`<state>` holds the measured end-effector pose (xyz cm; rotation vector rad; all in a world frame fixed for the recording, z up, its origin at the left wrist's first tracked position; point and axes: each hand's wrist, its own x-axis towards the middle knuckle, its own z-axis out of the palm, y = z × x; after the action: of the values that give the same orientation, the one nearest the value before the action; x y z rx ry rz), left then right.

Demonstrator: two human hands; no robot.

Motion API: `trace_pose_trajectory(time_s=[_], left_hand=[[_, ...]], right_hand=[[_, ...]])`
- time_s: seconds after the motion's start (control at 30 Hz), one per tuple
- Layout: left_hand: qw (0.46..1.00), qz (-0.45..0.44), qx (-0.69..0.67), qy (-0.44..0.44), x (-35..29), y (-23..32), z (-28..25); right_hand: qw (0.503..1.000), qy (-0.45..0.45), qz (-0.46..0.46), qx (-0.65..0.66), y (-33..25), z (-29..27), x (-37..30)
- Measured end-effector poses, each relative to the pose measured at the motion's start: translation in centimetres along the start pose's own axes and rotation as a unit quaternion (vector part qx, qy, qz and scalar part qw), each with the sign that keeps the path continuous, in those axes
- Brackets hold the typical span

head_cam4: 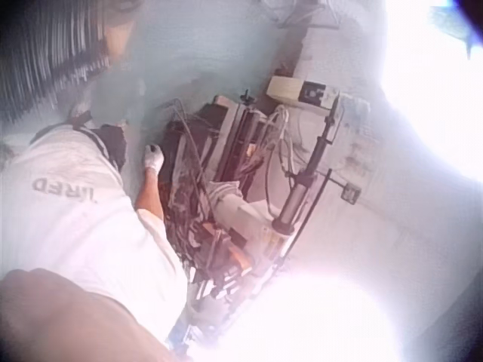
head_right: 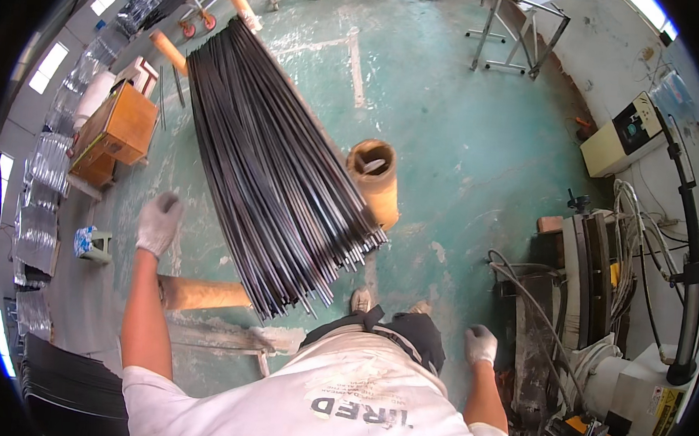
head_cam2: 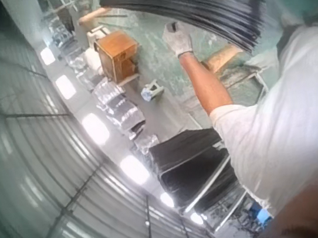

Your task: The person measures and marks metal rods on a wooden workbench, then uses a manual bending machine to bend the rods into U-shapes. The person repeatedly loads rods into the machine, operates the lever, and stacks the finished bent rods on a nearby rack.

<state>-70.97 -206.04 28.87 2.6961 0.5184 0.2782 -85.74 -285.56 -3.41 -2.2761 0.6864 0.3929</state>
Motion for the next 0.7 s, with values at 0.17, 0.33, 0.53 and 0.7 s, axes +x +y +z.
trace_pose_trajectory(time_s=[0.17, 0.33, 0.53, 0.7], left_hand=[[0.971, -0.195, 0.132, 0.043, -7.4, -15.9, -0.8], [0.985, -0.146, 0.085, 0.043, -9.0, -14.8, 1.2], [0.97, -0.181, 0.13, 0.1, -10.2, -10.7, 0.9], [0.968, -0.18, 0.116, 0.128, -10.6, -10.9, 0.9]], right_hand=[[0.988, -0.108, -0.078, -0.082, -11.4, 6.7, 0.9], [0.933, -0.22, -0.254, -0.133, -23.0, 18.8, 1.6], [0.9, -0.24, -0.3, -0.204, -37.6, 29.9, -4.6], [0.892, -0.18, -0.248, -0.332, -41.4, 33.8, -7.4]])
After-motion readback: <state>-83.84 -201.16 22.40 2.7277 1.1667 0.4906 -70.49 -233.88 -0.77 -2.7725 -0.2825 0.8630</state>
